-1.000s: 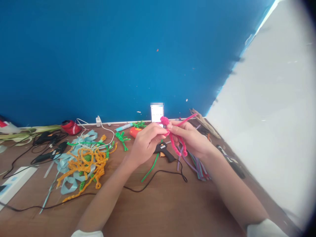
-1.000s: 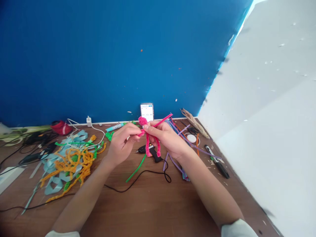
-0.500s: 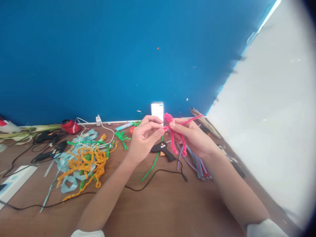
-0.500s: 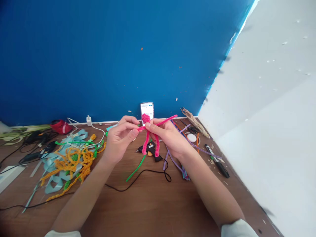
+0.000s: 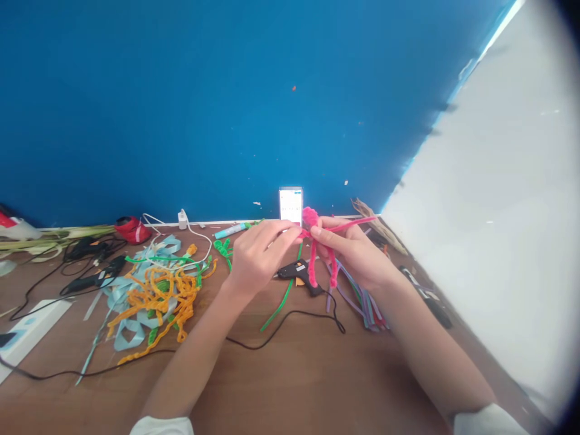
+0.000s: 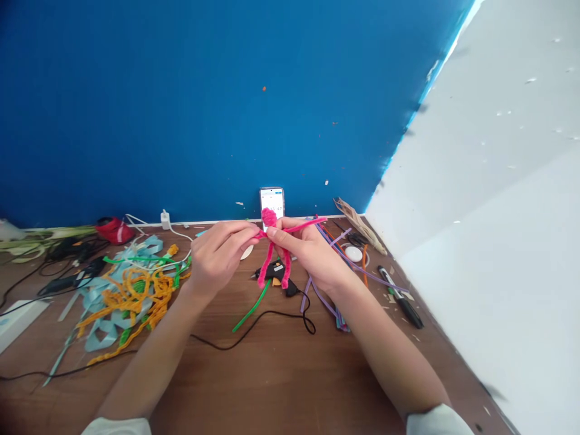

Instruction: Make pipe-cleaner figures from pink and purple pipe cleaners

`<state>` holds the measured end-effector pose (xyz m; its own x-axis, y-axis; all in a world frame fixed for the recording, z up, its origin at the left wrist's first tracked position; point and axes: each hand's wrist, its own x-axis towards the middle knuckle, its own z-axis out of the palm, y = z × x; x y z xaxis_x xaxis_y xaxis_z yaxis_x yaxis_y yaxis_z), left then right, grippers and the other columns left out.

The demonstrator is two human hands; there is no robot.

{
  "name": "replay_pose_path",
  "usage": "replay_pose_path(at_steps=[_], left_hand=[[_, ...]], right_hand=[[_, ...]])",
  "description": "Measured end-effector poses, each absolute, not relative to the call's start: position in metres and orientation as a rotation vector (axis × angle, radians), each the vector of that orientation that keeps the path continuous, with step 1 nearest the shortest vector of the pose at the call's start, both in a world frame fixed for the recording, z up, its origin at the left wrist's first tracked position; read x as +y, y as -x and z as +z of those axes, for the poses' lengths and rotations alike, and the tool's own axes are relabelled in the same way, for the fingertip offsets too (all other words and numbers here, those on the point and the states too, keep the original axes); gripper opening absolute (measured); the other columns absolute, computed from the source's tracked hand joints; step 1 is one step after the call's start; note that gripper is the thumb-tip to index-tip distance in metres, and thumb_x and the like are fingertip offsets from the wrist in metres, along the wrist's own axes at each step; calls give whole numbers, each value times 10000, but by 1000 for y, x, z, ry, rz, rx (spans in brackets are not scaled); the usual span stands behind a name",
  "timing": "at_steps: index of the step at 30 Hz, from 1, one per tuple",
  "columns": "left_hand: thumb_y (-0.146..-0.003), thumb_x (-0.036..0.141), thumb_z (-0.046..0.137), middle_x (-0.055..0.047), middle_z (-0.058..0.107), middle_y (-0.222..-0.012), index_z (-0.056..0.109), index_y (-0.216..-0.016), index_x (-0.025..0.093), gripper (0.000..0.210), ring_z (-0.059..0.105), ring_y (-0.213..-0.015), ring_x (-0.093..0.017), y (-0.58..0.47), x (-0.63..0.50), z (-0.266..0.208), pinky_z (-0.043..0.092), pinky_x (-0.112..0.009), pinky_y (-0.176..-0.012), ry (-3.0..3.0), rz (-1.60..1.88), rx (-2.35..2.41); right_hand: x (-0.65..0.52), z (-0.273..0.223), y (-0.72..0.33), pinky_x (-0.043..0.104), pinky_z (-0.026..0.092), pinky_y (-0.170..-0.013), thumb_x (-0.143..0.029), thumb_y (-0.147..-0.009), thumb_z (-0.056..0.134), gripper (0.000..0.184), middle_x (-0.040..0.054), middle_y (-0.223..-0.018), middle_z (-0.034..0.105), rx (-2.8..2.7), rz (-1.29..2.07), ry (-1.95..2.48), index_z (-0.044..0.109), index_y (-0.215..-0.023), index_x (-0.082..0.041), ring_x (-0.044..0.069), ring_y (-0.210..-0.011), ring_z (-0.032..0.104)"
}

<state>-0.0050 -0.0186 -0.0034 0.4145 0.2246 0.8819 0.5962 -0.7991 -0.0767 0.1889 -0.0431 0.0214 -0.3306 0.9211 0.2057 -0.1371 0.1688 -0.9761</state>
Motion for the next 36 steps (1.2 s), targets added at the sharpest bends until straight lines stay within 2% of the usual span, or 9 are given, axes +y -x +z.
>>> replay_pose_path(at_steps=[9, 13, 17, 21, 25, 27, 31, 33, 36], left_hand=[[-1008, 238, 455, -78, 684, -993, 604, -1031, 174, 164, 632, -907, -165, -6, -20, -9, 499, -290, -772, 2403, -1460, -876], [-1024, 249, 407, -51, 640, -878, 564, -920, 173, 203, 590, -807, -147, -12, -22, -14, 451, -272, -701, 2403, -1537, -1033], [-1028, 294, 381, -22, 599, -745, 512, -790, 188, 291, 553, -701, -147, -14, -25, -11, 400, -278, -636, 2449, -1485, -1306], [-1016, 385, 379, 13, 499, -618, 459, -712, 197, 366, 503, -563, -125, -10, -25, -2, 390, -264, -550, 2979, -1736, -1651], [-984, 441, 447, 46, 377, -613, 423, -704, 188, 378, 413, -499, -75, -4, -24, 6, 334, -228, -493, 3585, -2017, -1787], [-977, 456, 467, 41, 398, -624, 436, -707, 180, 388, 428, -519, -72, -3, -25, 7, 349, -223, -510, 3589, -2052, -1811], [-999, 431, 442, -1, 546, -668, 554, -762, 167, 372, 532, -623, -104, -4, -24, 4, 440, -237, -597, 3108, -2022, -1592], [-1005, 384, 455, -18, 624, -762, 621, -898, 171, 290, 566, -663, -105, -3, -23, 1, 468, -242, -637, 2887, -1896, -1385], [-949, 294, 593, -46, 696, -991, 620, -1100, 196, 181, 632, -752, -107, 0, -21, -1, 506, -244, -697, 2643, -1629, -1014]], right_hand=[[-44, 21, -188, 255, 328, -525, -401, -920, 635, 294, -43, -618, 478, -1480, 1341, 779, 567, -722, -194, 101, -559, 442], [-45, 20, -186, 252, 319, -526, -418, -923, 625, 302, -42, -631, 475, -1510, 1317, 819, 559, -732, -195, 102, -568, 434], [-44, 19, -185, 263, 357, -596, -400, -941, 595, 271, -24, -710, 502, -1644, 1081, 881, 549, -765, -199, 118, -645, 457], [-40, 18, -188, 284, 363, -643, -332, -978, 537, 211, -10, -722, 553, -1871, 689, 979, 593, -829, -195, 131, -665, 476], [-38, 17, -191, 283, 369, -636, -319, -977, 545, 171, -10, -734, 595, -1982, 530, 900, 615, -882, -196, 133, -652, 506], [-38, 17, -191, 283, 370, -626, -324, -973, 552, 166, -10, -732, 595, -1972, 521, 871, 614, -891, -193, 131, -643, 501], [-38, 17, -191, 280, 360, -608, -362, -965, 564, 216, -14, -717, 561, -1861, 643, 906, 594, -836, -192, 127, -650, 469], [-37, 17, -190, 274, 363, -599, -375, -959, 573, 252, -19, -704, 538, -1785, 776, 882, 580, -787, -192, 123, -650, 470], [-37, 17, -190, 259, 366, -547, -382, -950, 590, 282, -32, -659, 505, -1641, 1030, 823, 567, -743, -191, 111, -598, 470]])
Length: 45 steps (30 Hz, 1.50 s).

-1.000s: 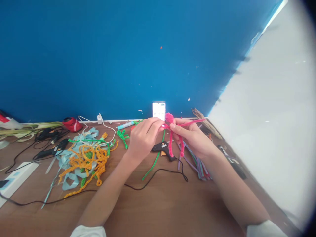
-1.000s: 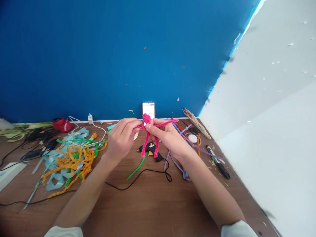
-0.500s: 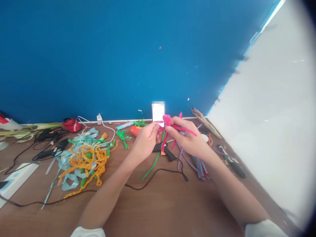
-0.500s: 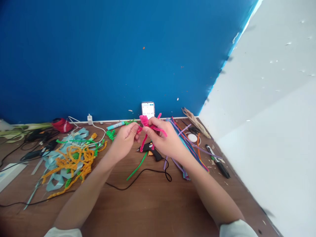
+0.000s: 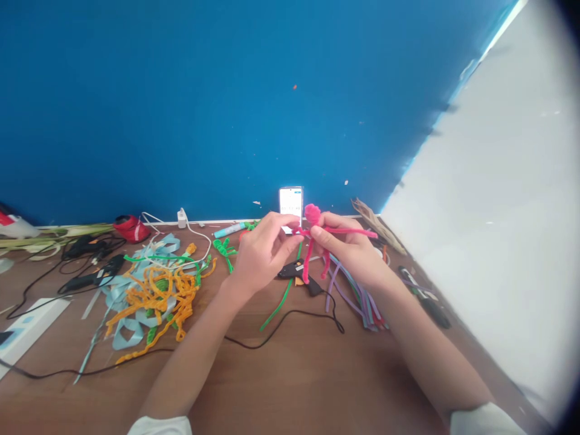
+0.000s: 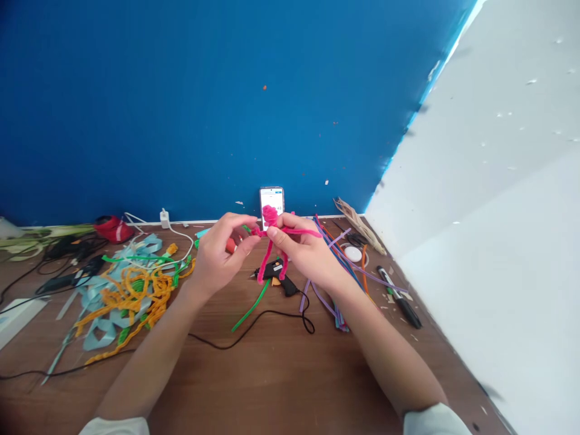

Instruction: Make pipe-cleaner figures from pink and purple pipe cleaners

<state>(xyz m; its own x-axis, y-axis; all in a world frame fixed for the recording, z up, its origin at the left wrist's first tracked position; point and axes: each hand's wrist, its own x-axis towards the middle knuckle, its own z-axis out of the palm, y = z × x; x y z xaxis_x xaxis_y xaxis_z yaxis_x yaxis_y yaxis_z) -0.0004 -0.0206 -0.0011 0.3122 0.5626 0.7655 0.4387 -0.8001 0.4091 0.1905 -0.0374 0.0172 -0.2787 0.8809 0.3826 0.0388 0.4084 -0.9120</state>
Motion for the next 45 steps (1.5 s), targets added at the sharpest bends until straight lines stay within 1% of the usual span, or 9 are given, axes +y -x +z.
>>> replay_pose_path(at_steps=[5, 11, 17, 23, 25, 29, 34, 39, 45], left_hand=[[-929, 159, 598, -61, 738, -1016, 603, -1137, 195, 211, 694, -933, -165, 5, -15, -7, 532, -272, -771, -2931, 1642, 859], [-950, 163, 537, -42, 700, -835, 629, -976, 178, 96, 638, -757, -150, 0, -18, -10, 446, -270, -665, -2869, 1716, 1035], [-960, 258, 491, 26, 467, -603, 495, -688, 177, 284, 423, -570, -99, -8, -29, -2, 299, -262, -563, -2168, 1359, 1108], [-885, 309, 492, 92, 152, -512, 424, -637, 192, 282, 136, -425, -68, -10, -34, 15, 183, -243, -435, -1125, 856, 687], [-893, 309, 490, 93, 138, -518, 416, -629, 189, 299, 130, -430, -64, -10, -36, 19, 189, -234, -435, -1051, 836, 631], [-920, 335, 544, 53, 349, -528, 507, -658, 172, 311, 336, -479, -72, -9, -42, 18, 288, -223, -468, -1429, 1074, 771], [-910, 273, 619, -15, 665, -890, 613, -1066, 202, 171, 593, -698, -103, -6, -38, 8, 469, -231, -621, -2269, 1515, 1024], [-902, 181, 640, -49, 723, -1000, 619, -1108, 218, 210, 679, -887, -159, 0, -28, -2, 505, -260, -715, -2856, 1703, 967], [-916, 153, 598, -46, 722, -857, 648, -990, 200, 101, 658, -776, -168, 5, -19, -6, 435, -286, -648, -3080, 1663, 1089]], right_hand=[[-38, 16, -190, 242, 376, -530, -368, -944, 613, 274, -37, -623, 517, -1528, 1256, 764, 571, -741, -188, 106, -576, 489], [-40, 15, -186, 250, 366, -561, -375, -949, 597, 288, -40, -649, 496, -1611, 1152, 796, 546, -734, -190, 104, -604, 467], [-39, 16, -184, 271, 359, -613, -288, -971, 538, 183, -19, -719, 535, -1846, 675, 902, 580, -828, -182, 120, -659, 464], [-40, 14, -189, 305, 378, -653, -207, -977, 498, 129, 26, -761, 605, -2037, 247, 836, 582, -881, -186, 160, -693, 504], [-40, 13, -191, 319, 388, -684, -168, -961, 499, 122, 49, -792, 624, -2076, 24, 776, 580, -871, -192, 186, -752, 508], [-39, 13, -191, 320, 396, -697, -165, -951, 518, 90, 39, -776, 607, -2041, -59, 742, 584, -898, -195, 184, -750, 492], [-43, 19, -190, 279, 376, -622, -285, -973, 543, 148, -20, -701, 538, -1832, 496, 809, 590, -861, -200, 134, -646, 473], [-48, 24, -190, 274, 384, -642, -372, -969, 552, 272, -19, -699, 534, -1708, 836, 853, 574, -760, -198, 134, -679, 479], [-50, 22, -186, 275, 342, -596, -339, -966, 549, 241, -13, -703, 506, -1764, 767, 952, 551, -771, -199, 133, -661, 441]])
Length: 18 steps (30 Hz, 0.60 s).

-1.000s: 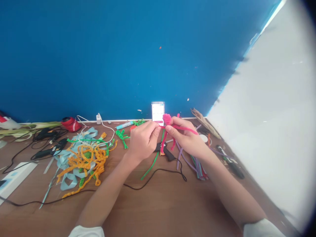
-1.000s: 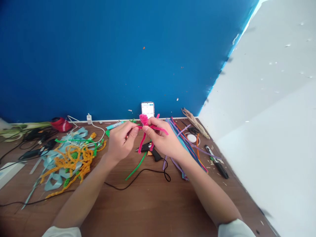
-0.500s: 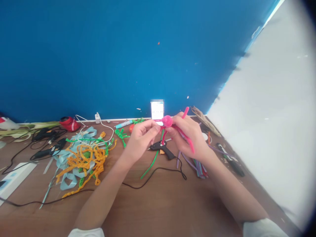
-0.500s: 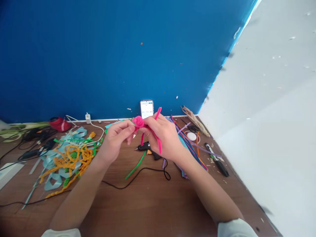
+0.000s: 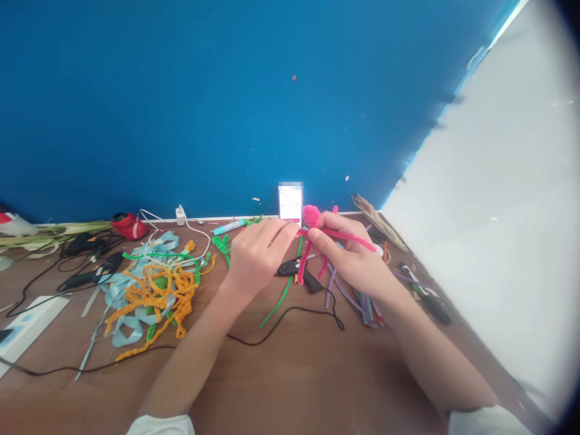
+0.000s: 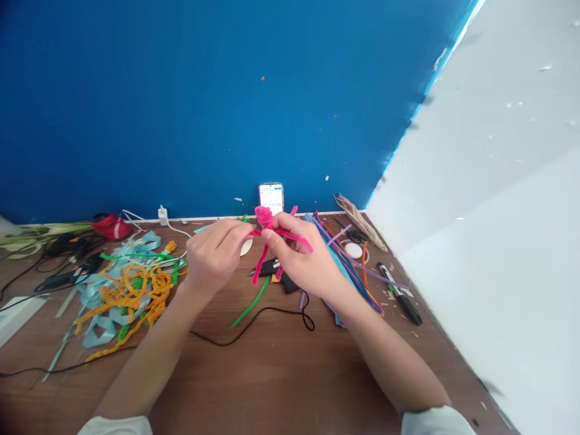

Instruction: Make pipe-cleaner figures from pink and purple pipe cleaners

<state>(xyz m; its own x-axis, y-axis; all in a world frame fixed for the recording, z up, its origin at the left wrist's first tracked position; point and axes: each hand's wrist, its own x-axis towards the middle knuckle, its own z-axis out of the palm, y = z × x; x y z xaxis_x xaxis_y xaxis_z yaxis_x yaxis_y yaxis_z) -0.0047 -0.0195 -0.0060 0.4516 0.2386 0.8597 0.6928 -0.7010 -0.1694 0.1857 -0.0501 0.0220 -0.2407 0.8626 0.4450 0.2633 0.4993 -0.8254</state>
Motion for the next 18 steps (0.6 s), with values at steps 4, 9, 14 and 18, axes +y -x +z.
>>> replay_pose_path(at_steps=[4, 9, 14, 18], left_hand=[[-961, 231, 544, -31, 668, -727, 633, -816, 180, 178, 591, -680, -146, 2, -19, -3, 376, -283, -611, 2390, -1265, -1001], [-981, 377, 491, -5, 584, -640, 568, -703, 179, 350, 539, -603, -117, -2, -26, 8, 399, -266, -587, 3083, -1836, -1449], [-929, 404, 530, 54, 285, -516, 482, -657, 198, 344, 371, -471, -102, -6, -35, 17, 333, -269, -485, 3437, -2353, -1777], [-970, 422, 464, 48, 321, -523, 489, -688, 201, 359, 390, -480, -106, -12, -38, 8, 362, -264, -489, 3209, -2306, -1703]], right_hand=[[-48, 21, -187, 294, 325, -610, -316, -986, 507, 217, -12, -691, 503, -1884, 531, 984, 549, -804, -204, 141, -654, 437], [-48, 22, -191, 322, 355, -660, -279, -992, 496, 172, 7, -726, 559, -1961, 346, 960, 576, -857, -209, 165, -690, 497], [-48, 20, -192, 345, 394, -716, -244, -974, 537, 101, 24, -803, 619, -1955, 251, 857, 636, -957, -242, 191, -758, 537], [-46, 22, -193, 327, 404, -687, -287, -970, 557, 118, 6, -786, 619, -1918, 460, 855, 642, -912, -231, 167, -721, 541]])
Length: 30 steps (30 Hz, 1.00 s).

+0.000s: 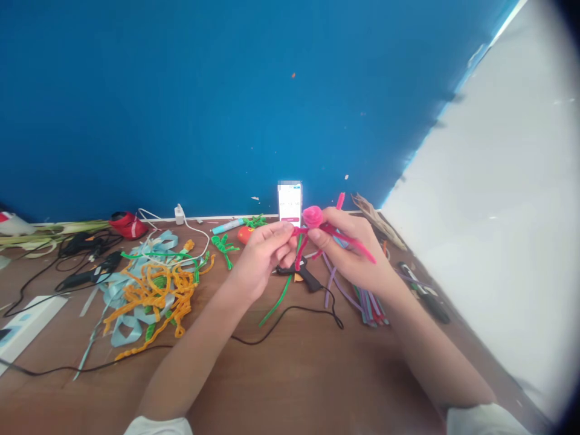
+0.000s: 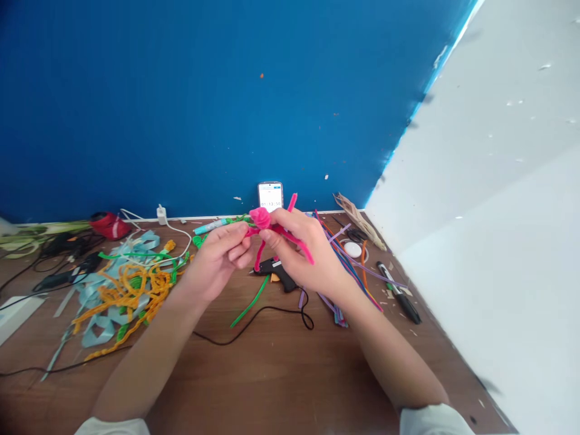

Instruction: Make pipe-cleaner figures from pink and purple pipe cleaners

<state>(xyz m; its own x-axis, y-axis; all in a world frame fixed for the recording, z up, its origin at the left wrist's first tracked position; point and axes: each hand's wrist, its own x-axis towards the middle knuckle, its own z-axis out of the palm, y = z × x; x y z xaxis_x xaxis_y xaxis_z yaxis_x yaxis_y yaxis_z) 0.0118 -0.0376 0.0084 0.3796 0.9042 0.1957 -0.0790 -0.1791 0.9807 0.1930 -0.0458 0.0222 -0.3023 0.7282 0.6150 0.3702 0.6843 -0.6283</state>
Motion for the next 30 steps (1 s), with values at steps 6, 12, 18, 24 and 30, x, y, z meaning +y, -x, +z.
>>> replay_pose_path(at_steps=[6, 12, 18, 24, 30], left_hand=[[-965, 286, 556, -44, 702, -906, 615, -1042, 187, 139, 631, -747, -124, -16, -30, -15, 485, -252, -678, -2466, 1650, 1031], [-928, 186, 615, -50, 745, -969, 621, -1141, 218, 216, 699, -876, -153, -5, -22, -19, 512, -255, -731, -2847, 1762, 960], [-948, 239, 591, -30, 730, -819, 660, -929, 184, 91, 660, -728, -131, -4, -22, -13, 471, -251, -653, -2774, 1597, 1028], [-930, 318, 602, 6, 636, -662, 627, -767, 188, 210, 542, -595, -107, -6, -29, 1, 400, -248, -559, -2198, 1373, 1023], [-884, 336, 582, 62, 306, -470, 459, -612, 194, 330, 275, -412, -69, -8, -32, 13, 239, -251, -426, -1342, 992, 723]], right_hand=[[-44, 24, -196, 285, 422, -619, -365, -920, 632, 223, -16, -701, 547, -1574, 1142, 827, 612, -774, -198, 139, -662, 528], [-40, 22, -194, 251, 371, -530, -324, -903, 648, 265, -22, -619, 534, -1445, 1375, 783, 592, -689, -178, 112, -574, 495], [-40, 19, -194, 248, 383, -520, -354, -893, 664, 266, -24, -632, 533, -1519, 1226, 862, 588, -704, -182, 116, -590, 488], [-43, 23, -195, 279, 391, -586, -356, -920, 623, 224, -19, -674, 566, -1707, 923, 906, 626, -770, -189, 129, -630, 498], [-45, 23, -195, 328, 411, -711, -278, -947, 588, 103, 12, -821, 668, -1954, 562, 812, 677, -932, -227, 169, -734, 546]])
